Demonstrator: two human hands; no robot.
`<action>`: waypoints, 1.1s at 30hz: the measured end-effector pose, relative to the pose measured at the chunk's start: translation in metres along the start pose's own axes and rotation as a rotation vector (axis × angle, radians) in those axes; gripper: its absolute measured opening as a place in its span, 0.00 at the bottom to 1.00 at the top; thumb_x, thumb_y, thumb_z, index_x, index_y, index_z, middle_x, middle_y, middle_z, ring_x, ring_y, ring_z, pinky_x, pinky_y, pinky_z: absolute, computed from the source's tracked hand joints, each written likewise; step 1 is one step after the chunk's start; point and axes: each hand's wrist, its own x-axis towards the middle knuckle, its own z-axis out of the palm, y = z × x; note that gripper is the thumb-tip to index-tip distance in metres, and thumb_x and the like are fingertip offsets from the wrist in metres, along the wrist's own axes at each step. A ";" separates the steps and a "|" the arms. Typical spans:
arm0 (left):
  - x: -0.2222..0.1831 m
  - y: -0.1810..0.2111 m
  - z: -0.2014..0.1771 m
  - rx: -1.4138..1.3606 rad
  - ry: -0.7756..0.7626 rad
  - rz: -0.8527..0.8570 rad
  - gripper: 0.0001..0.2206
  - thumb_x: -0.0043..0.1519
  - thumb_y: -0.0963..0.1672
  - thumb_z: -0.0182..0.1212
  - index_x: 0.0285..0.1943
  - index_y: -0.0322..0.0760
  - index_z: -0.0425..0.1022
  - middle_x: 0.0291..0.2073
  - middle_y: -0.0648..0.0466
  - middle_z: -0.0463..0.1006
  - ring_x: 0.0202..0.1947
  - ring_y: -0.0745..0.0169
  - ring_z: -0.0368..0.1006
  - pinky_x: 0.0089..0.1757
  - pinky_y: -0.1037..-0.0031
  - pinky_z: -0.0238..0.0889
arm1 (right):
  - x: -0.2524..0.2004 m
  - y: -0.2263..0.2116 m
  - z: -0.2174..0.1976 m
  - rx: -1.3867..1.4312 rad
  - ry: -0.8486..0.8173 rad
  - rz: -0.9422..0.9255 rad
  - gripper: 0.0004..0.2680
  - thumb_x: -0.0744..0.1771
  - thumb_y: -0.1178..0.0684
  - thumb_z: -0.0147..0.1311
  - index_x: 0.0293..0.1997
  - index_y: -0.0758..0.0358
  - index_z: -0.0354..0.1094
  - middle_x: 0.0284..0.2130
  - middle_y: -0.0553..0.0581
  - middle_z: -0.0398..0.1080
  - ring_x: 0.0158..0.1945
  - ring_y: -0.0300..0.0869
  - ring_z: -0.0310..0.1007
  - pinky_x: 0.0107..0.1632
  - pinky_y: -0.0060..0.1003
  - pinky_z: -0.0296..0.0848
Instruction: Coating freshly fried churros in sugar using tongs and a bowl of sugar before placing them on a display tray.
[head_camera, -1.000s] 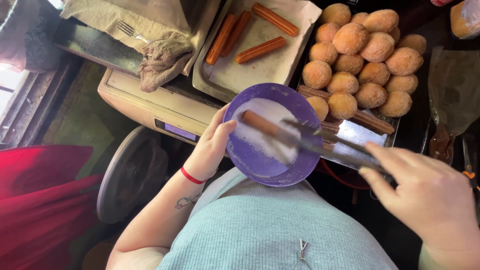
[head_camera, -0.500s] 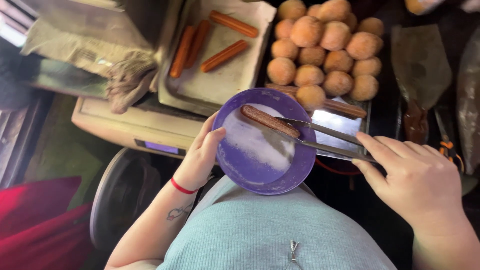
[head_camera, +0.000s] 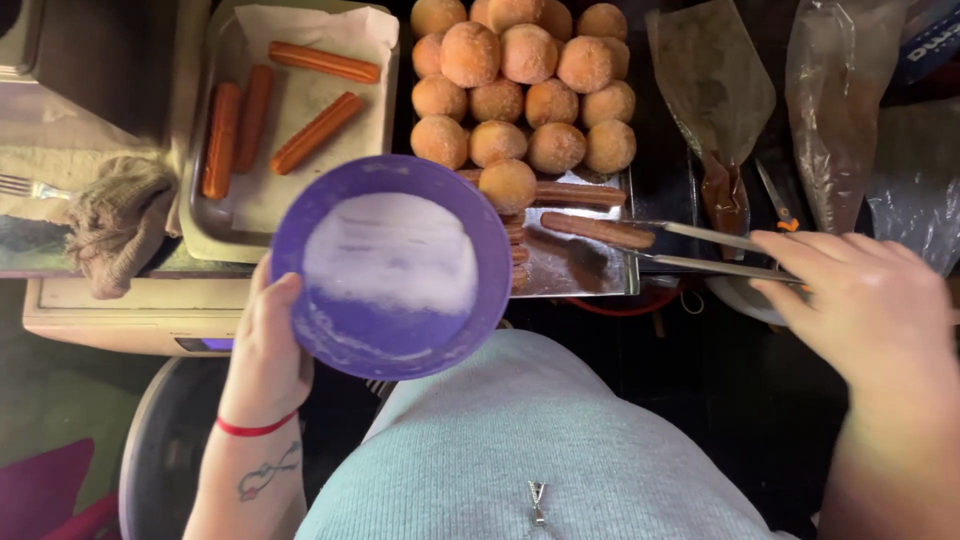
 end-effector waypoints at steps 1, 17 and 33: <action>0.002 0.042 0.010 -0.414 0.139 -0.620 0.30 0.65 0.47 0.41 0.80 0.47 0.66 0.61 0.49 0.79 0.61 0.55 0.77 0.50 0.69 0.72 | 0.002 0.001 0.011 -0.124 0.006 -0.048 0.15 0.68 0.33 0.65 0.64 0.26 0.80 0.53 0.29 0.83 0.53 0.31 0.84 0.49 0.30 0.78; -0.040 -0.004 -0.025 -0.654 0.398 -0.455 0.28 0.66 0.43 0.45 0.79 0.37 0.67 0.64 0.43 0.80 0.62 0.49 0.78 0.57 0.64 0.73 | 0.106 -0.051 -0.015 0.169 0.288 -0.168 0.17 0.72 0.43 0.74 0.70 0.47 0.86 0.57 0.45 0.85 0.50 0.43 0.83 0.56 0.36 0.79; -0.064 -0.053 -0.091 -0.828 0.359 -0.255 0.25 0.68 0.46 0.52 0.74 0.31 0.69 0.66 0.40 0.78 0.69 0.46 0.74 0.66 0.56 0.70 | 0.341 -0.198 0.018 -0.194 0.353 -0.579 0.15 0.69 0.28 0.56 0.64 0.18 0.76 0.49 0.26 0.81 0.48 0.34 0.83 0.49 0.35 0.74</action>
